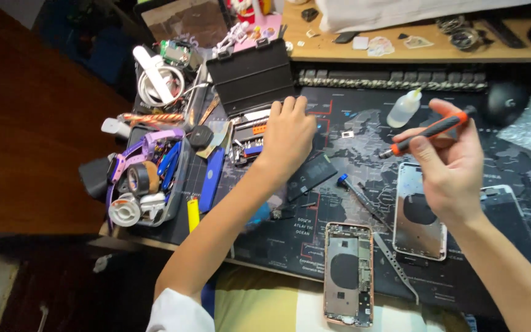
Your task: Disassembling a smartphone to inspect or replace internal components using precision tools.
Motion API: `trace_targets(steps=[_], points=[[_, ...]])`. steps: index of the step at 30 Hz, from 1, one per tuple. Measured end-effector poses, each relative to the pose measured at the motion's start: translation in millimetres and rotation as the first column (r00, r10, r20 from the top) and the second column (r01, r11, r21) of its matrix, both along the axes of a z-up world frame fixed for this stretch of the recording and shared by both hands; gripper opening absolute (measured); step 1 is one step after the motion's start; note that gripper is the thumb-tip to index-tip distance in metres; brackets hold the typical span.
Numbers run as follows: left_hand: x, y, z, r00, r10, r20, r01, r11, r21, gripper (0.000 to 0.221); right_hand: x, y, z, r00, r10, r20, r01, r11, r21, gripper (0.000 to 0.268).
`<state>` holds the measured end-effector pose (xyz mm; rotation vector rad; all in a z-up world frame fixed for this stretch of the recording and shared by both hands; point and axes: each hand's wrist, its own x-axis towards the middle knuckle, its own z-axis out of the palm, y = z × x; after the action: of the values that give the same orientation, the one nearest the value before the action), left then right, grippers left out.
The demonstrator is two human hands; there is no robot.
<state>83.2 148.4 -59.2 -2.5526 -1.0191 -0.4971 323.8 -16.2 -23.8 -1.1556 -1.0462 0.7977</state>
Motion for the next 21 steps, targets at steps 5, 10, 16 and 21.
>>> trace_targets(steps=[5, 10, 16, 21], points=[[36, 19, -43, 0.96, 0.251, -0.127, -0.251, 0.968, 0.021, 0.014, -1, 1, 9, 0.999, 0.022, -0.048, -0.019, 0.999, 0.051, 0.083], [37, 7, -44, 0.966, 0.232, -0.113, -0.226, 0.972, 0.062, 0.021, -5, -2, 13, 0.991, 0.036, -0.126, -0.032, 0.999, 0.032, 0.089], [27, -31, 0, 0.972, -0.095, 0.216, 0.177, 0.901, -0.397, 0.013, -13, -9, 15, 0.965, 0.035, -0.258, -0.018, 0.998, 0.065, 0.077], [2, -110, 90, 0.627, 0.096, 0.773, 0.629, 0.524, -0.574, 0.009, -24, -23, 14, 0.961, 0.044, -0.274, -0.013, 0.993, 0.114, 0.067]])
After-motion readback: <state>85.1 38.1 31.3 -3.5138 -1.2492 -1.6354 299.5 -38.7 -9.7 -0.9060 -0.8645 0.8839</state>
